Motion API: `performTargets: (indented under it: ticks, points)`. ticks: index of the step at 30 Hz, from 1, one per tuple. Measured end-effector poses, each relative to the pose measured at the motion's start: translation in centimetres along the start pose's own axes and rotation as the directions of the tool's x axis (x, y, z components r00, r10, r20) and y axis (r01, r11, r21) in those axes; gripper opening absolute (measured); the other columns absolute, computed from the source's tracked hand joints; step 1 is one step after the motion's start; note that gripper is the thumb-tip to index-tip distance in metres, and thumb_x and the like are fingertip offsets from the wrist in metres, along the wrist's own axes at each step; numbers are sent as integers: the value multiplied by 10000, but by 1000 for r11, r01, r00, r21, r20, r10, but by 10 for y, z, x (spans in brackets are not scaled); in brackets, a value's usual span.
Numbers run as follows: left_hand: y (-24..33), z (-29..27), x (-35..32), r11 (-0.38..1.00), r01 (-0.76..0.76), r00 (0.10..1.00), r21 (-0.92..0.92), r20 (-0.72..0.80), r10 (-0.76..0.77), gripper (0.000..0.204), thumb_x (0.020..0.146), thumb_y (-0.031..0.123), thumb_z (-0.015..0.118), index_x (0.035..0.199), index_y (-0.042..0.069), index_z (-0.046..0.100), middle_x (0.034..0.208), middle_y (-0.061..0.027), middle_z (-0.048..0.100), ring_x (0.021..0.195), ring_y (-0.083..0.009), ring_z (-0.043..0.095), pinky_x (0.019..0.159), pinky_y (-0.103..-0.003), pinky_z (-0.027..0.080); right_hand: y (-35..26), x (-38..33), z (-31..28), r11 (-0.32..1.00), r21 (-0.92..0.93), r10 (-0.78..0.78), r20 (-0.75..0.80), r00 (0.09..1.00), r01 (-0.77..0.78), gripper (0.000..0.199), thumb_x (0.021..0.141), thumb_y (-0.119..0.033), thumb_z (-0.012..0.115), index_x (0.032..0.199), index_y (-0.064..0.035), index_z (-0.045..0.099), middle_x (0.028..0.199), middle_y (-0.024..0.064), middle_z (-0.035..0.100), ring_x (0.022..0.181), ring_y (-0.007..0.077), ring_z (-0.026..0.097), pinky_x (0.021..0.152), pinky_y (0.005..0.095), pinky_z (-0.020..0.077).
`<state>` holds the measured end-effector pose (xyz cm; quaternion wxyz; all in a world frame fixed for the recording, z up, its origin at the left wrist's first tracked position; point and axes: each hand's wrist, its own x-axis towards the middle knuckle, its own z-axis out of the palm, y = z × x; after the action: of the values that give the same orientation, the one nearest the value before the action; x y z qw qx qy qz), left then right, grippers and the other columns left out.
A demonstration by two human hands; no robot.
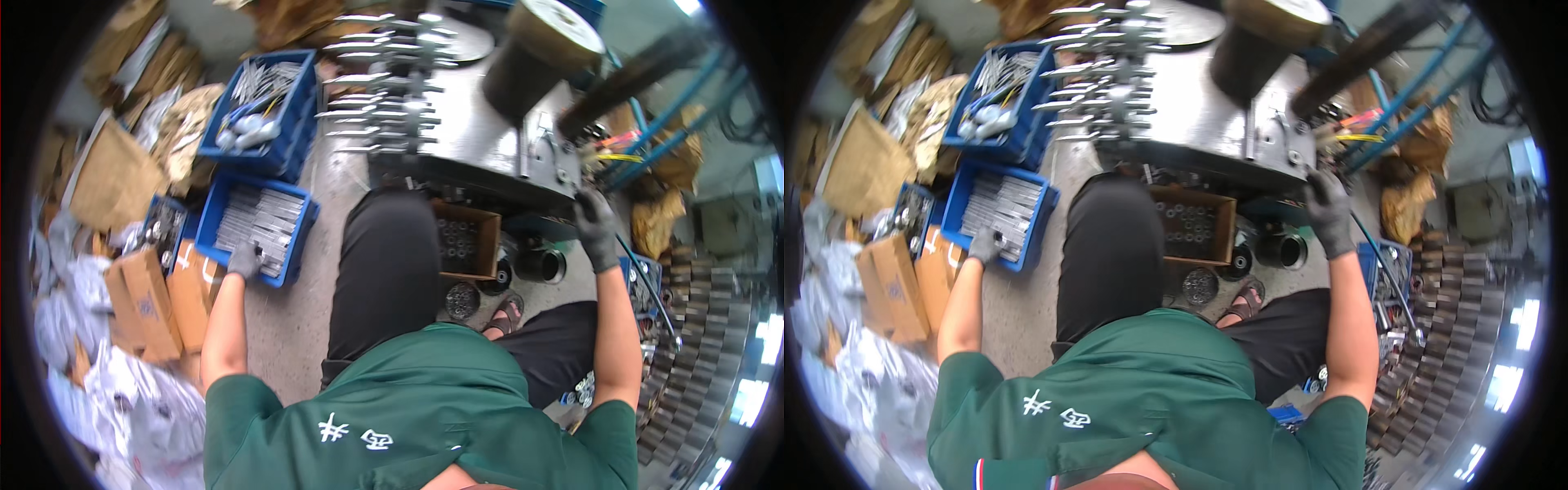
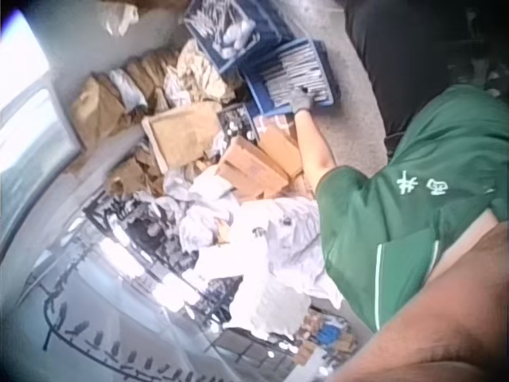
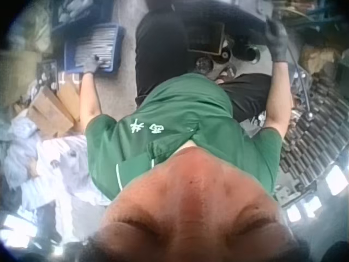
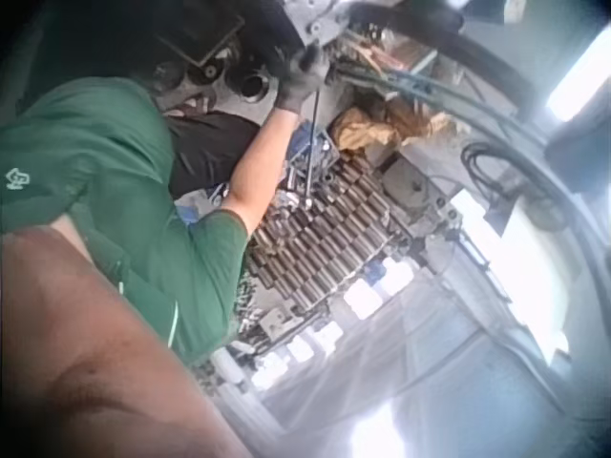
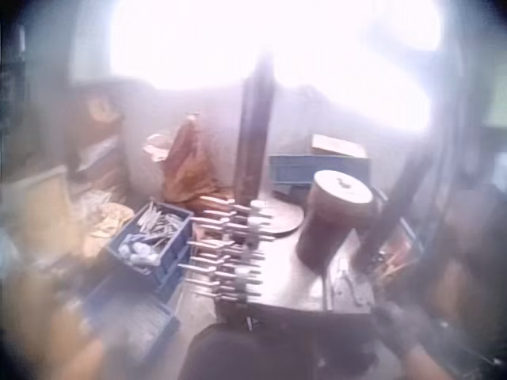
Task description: Using a hydraulic press to assemble metal components in a factory setting.
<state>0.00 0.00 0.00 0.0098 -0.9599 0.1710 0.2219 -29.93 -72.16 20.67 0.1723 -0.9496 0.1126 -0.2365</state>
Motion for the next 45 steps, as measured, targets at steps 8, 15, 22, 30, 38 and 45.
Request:
performTargets:
  ticks: [8, 15, 22, 30, 38, 45]
  points:
    - [7, -6, -26, 961, 146, 989, -237, 55, -137, 327, 946, 327, 606, 979, 24, 725, 857, -172, 710, 760, -296, 684, 693, -420, 543, 0, 9, -24, 892, -435, -117, 43, 992, 124, 431, 703, -160, 669, 1131, -123, 712, 1287, 74, 646, 1182, 303, 572, 1075, 485, 388]
    - [41, -128, -53, -227, -178, 971, -957, -133, -197, 290, 988, 386, 631, 1123, 130, 633, 785, 23, 595, 627, -93, 509, 546, -236, 419, 8, -1, -30, 888, -434, -91, 155, 984, 151, 284, 729, -141, 698, 1011, -123, 727, 1151, 72, 694, 1064, 288, 615, 974, 447, 450]
    - [360, -273, -134, -285, -333, 795, -899, -431, 428, 470, 944, 179, 648, 1356, 10, 498, 1044, -132, 682, 879, -242, 677, 755, -370, 565, 16, 0, -39, 914, 267, 299, 62, 952, -304, 200, 936, -151, 647, 1091, -27, 674, 1085, 141, 719, 875, 269, 727, 739, 388, 572]
    - [579, -199, -123, -45, -1, 390, -999, -42, 920, 440, 974, 236, 624, 1330, 13, 492, 1162, -189, 663, 977, -266, 708, 762, -359, 607, -25, -3, -62, 62, 932, 512, 277, 813, -356, 472, 953, -45, 599, 1394, 30, 449, 1163, 175, 695, 939, 272, 733, 790, 366, 620]
    - [590, -146, -102, 115, -43, 454, -992, 83, 887, 412, 964, 103, 622, 1346, 15, 494, 1104, -139, 684, 992, -225, 708, 768, -323, 612, -28, -8, -58, 95, 904, 517, 312, 797, -416, 484, 963, -18, 527, 1432, 58, 434, 1249, 204, 663, 1039, 284, 706, 901, 379, 590]
    - [598, -147, -92, 157, -249, 521, -956, 4, 853, 335, 913, 72, 692, 1230, -1, 613, 1017, -33, 674, 823, -82, 610, 710, -246, 550, -14, -6, -54, 334, 863, 443, 211, 871, -379, 327, 916, 6, 576, 1237, 34, 629, 1161, 119, 706, 995, 189, 713, 820, 294, 590]
